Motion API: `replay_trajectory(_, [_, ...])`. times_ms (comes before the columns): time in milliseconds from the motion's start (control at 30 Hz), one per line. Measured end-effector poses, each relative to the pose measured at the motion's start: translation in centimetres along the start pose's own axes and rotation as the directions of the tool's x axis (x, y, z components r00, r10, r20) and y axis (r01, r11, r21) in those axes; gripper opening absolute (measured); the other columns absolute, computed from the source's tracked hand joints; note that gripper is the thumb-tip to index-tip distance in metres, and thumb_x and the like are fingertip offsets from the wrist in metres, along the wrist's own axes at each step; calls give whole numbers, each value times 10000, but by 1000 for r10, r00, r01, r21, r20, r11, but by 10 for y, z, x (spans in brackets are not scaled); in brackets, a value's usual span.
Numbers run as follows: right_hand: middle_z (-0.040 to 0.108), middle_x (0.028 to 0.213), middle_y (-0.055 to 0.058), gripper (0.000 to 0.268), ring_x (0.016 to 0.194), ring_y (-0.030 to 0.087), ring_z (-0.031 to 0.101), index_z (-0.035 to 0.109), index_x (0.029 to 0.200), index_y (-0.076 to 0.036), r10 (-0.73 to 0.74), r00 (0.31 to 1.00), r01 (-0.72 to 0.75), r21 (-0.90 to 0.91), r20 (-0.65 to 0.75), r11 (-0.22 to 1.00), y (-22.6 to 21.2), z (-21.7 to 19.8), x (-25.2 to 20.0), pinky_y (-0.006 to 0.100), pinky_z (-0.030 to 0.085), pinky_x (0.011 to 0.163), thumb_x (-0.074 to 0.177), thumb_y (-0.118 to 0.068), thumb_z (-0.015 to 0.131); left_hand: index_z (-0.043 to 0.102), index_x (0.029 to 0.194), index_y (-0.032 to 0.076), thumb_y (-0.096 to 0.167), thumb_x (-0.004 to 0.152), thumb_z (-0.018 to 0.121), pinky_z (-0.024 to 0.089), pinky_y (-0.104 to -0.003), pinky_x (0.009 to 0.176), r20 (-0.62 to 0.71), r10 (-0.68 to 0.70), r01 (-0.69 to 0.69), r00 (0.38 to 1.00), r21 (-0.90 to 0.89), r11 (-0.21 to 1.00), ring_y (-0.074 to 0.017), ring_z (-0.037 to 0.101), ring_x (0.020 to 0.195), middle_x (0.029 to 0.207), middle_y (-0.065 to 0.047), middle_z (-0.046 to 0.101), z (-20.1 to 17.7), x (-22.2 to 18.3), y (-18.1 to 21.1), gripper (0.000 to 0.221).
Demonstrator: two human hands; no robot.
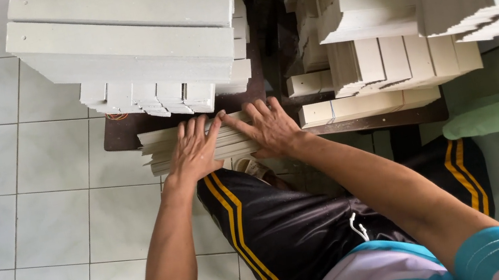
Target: The person organizes stacks of white cardboard pieces and staples them together using a hand stapler.
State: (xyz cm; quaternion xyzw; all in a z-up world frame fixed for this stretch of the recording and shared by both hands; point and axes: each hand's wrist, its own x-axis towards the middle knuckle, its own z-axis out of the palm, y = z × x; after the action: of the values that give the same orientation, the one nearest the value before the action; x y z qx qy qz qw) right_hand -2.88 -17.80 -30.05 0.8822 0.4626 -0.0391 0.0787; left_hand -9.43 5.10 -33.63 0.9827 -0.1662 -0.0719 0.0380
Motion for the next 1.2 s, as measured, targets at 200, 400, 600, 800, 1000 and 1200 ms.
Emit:
replay_trajectory(200, [451,1257,88,1273,1094,240,470,196,1631,-314,-18,993,17,-10,-113,1000,10,24,22,463,372,964,596,-606,876,415,1483,142,304,635,861,245,-583,1179,-46,-95,92,994,-48,995,-375,415,1351,1408,-200,435,2,4,0,971])
replay_trajectory(400, [471,1234,64,1252,1113,239,485,281,1600,-330,72,990,-56,129,-118,990,26,67,38,444,364,986,535,-647,859,365,1558,163,174,797,757,238,-593,1184,-179,-177,171,968,-53,984,-387,291,1485,1590,-229,284,21,-7,3,856])
replay_trajectory(600, [483,1177,72,1206,1080,256,503,302,1591,-321,124,982,-105,133,-141,986,46,65,45,447,365,964,559,-643,836,337,1587,107,242,794,806,182,-602,1202,-229,-246,233,942,-84,969,-389,223,1530,1634,-240,257,12,-12,8,932])
replay_trajectory(800, [468,1266,81,1229,1146,252,508,271,1616,-295,99,992,-83,188,-76,979,50,71,42,442,364,1031,569,-682,787,326,1580,105,396,768,806,89,-610,1235,-154,-212,200,965,-90,976,-374,182,1546,1638,-218,255,45,14,3,987])
replay_trajectory(1000, [472,1328,101,1225,1203,264,509,249,1624,-279,35,997,-23,189,-62,982,48,79,35,437,366,1057,596,-680,782,234,1619,125,479,748,800,104,-629,1236,-75,-192,188,979,-51,981,-370,229,1526,1625,-199,287,29,35,11,1098])
replay_trajectory(1200, [433,1419,115,1237,1286,266,468,252,1632,-237,-8,994,23,136,-107,990,49,77,30,479,338,1100,610,-766,705,193,1635,151,529,774,777,112,-637,1226,57,-249,255,967,-136,957,-385,210,1526,1635,-203,253,13,42,9,1107])
